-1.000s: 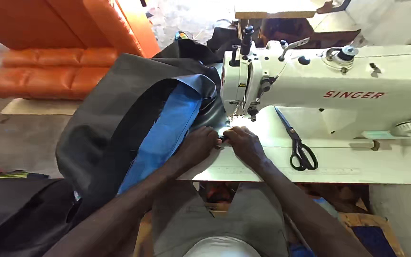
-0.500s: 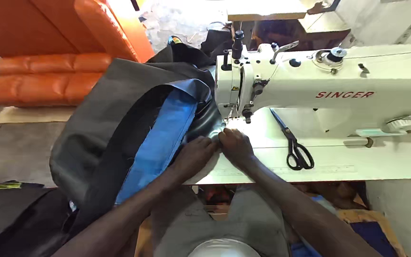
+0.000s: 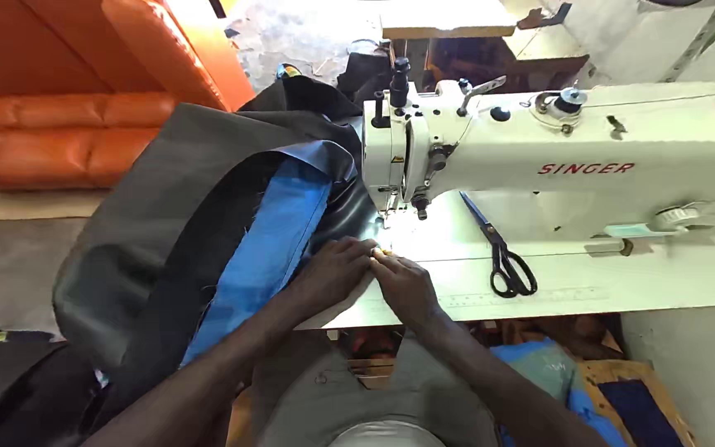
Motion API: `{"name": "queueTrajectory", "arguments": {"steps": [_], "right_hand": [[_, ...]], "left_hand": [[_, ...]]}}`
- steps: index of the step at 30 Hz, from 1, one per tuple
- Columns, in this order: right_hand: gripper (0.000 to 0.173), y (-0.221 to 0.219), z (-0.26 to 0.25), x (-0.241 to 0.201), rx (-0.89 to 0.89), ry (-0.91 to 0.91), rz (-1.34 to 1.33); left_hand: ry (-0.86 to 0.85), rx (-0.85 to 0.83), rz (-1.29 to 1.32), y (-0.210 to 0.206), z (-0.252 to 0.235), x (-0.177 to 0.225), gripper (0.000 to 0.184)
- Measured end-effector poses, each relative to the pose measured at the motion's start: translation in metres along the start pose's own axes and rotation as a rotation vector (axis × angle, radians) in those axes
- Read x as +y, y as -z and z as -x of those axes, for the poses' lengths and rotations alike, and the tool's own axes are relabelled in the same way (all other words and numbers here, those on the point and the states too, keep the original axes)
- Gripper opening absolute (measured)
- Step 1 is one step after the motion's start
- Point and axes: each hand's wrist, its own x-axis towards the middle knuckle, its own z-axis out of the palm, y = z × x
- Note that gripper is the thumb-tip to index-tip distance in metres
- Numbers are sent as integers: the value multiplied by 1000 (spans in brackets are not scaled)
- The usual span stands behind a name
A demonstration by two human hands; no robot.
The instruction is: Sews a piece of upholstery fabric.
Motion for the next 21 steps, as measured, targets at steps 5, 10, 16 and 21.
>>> {"name": "queueTrajectory", "arguments": {"steps": [5,10,16,21], "right_hand": [[18,2,-2,0,3,-70,-38],[17,1,-5,3,10,-129,-93],[18,3,-14,16,8,-164,-210],[19,4,-13,23,6,-174,-298]], "left_hand": [[19,-3,102,-12,-1,-8,18],[95,37,135,-17,-5,-4,19],[209,57,87,-20,-13,1,16],[303,0,72,-13,-23,12,19]]}}
